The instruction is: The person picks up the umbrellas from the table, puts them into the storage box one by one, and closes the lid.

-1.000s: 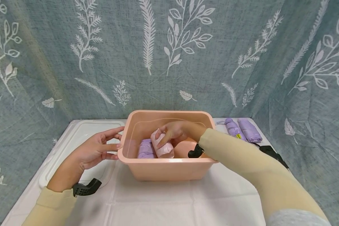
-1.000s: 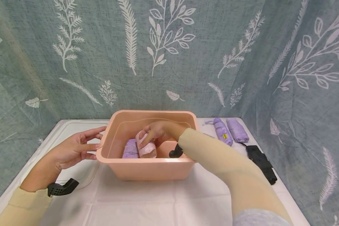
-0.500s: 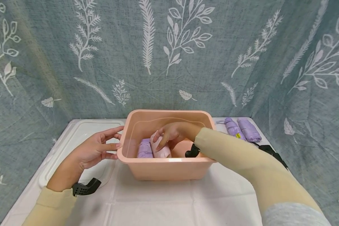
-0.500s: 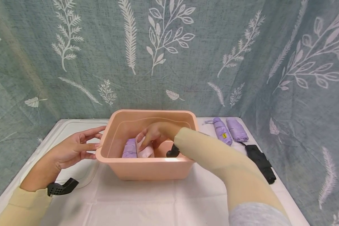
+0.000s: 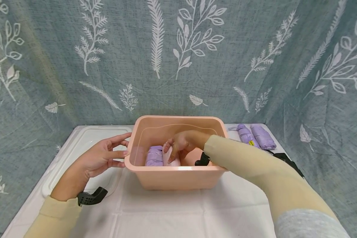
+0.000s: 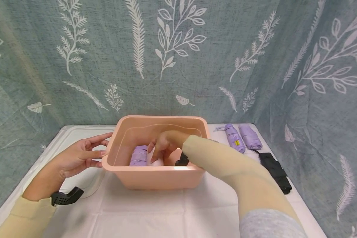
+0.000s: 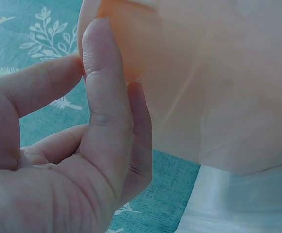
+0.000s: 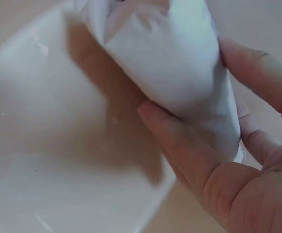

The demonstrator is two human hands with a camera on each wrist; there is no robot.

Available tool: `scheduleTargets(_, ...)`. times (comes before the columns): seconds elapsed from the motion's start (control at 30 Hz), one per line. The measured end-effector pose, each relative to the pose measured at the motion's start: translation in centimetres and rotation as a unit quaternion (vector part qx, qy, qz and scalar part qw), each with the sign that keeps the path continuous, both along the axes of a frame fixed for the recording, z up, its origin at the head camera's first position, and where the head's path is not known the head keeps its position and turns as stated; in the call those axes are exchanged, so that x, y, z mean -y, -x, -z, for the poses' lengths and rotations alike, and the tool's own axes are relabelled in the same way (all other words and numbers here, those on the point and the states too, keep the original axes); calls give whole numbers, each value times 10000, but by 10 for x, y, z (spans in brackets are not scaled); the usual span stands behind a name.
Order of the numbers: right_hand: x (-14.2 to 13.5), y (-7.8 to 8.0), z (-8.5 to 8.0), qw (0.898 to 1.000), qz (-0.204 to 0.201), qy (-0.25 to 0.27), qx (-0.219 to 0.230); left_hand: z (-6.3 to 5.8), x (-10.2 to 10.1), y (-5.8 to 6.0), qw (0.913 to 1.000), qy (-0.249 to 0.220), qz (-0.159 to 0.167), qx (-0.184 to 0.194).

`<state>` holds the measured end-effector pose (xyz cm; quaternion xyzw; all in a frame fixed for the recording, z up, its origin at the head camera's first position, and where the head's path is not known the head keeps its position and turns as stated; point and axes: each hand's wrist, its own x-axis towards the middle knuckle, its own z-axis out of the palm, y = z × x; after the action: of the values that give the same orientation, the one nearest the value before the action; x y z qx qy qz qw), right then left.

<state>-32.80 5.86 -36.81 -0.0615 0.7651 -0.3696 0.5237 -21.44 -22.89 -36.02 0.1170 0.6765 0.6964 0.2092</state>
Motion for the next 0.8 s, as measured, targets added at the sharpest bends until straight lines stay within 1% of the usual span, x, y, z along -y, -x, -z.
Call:
scheduleTargets(0.33, 2, 0, 2, 9995, -168, -257, 24, 0, 0, 0, 10000, -20, 20, 29)
scheduleTargets(0.5, 1, 1, 2, 9994, -201, -266, 19, -2, -1, 0, 10000, -18, -9, 38)
scheduleTargets(0.53, 0, 1, 2, 9994, -243, -230, -9, -2, -1, -1, 10000, -20, -10, 39)
scheduleTargets(0.67, -10, -8, -7, 9970, -714, 123, -282, -3, -1, 0, 10000, -6, 0, 20)
scheduleTargets(0.73, -16, -14, -14, 9956, -781, 181, -478, -3, -1, 0, 10000, -6, 1, 28)
scheduleTargets(0.8, -21, -20, -20, 9952, -739, 40, -647, -3, -1, 0, 10000, -4, -7, 44)
